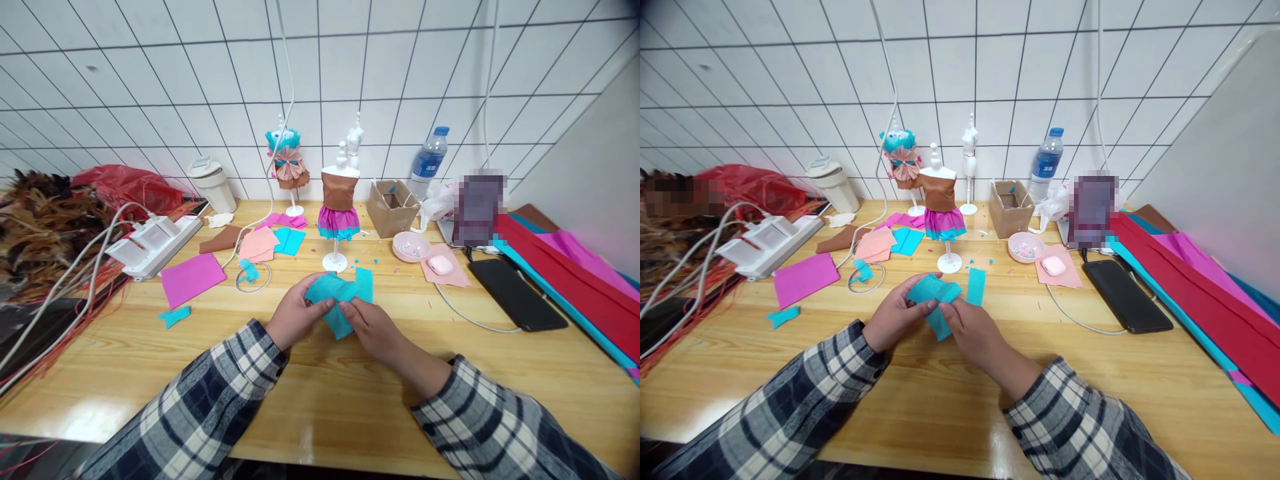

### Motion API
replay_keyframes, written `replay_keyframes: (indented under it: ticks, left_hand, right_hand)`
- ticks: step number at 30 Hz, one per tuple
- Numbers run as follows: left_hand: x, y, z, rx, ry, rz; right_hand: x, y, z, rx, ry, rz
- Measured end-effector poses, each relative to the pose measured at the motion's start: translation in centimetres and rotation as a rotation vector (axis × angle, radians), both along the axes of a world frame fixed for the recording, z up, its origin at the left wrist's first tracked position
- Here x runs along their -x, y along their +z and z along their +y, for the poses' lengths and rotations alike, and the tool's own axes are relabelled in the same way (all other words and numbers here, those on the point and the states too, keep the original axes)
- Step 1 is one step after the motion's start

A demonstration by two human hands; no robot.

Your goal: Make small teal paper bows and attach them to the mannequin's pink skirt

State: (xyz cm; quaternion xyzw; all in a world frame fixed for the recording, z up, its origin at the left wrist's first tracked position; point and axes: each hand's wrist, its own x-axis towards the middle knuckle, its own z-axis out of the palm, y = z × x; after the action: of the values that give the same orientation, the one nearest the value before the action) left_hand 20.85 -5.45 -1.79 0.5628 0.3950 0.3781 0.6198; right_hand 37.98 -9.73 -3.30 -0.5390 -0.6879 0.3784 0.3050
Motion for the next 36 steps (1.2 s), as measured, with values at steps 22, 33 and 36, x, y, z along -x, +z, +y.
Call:
replay_keyframes:
  ticks: [22, 33, 36]
  left_hand:
    - [0.16, 0.6, 0.0, -0.145, -0.044, 0.154]
    - [0.13, 0.64, -0.12, -0.12, -0.04, 0.119]
    - [0.11, 0.79, -0.1, -0.078, -0.035, 0.002]
  right_hand:
    - [0.0, -0.02, -0.12, 0.012, -0.001, 0.023]
    - [-0.01, 0.24, -0.01, -0.026, 0.015, -0.008]
    - [0.0, 0.28, -0.01, -0.025, 0.009, -0.003]
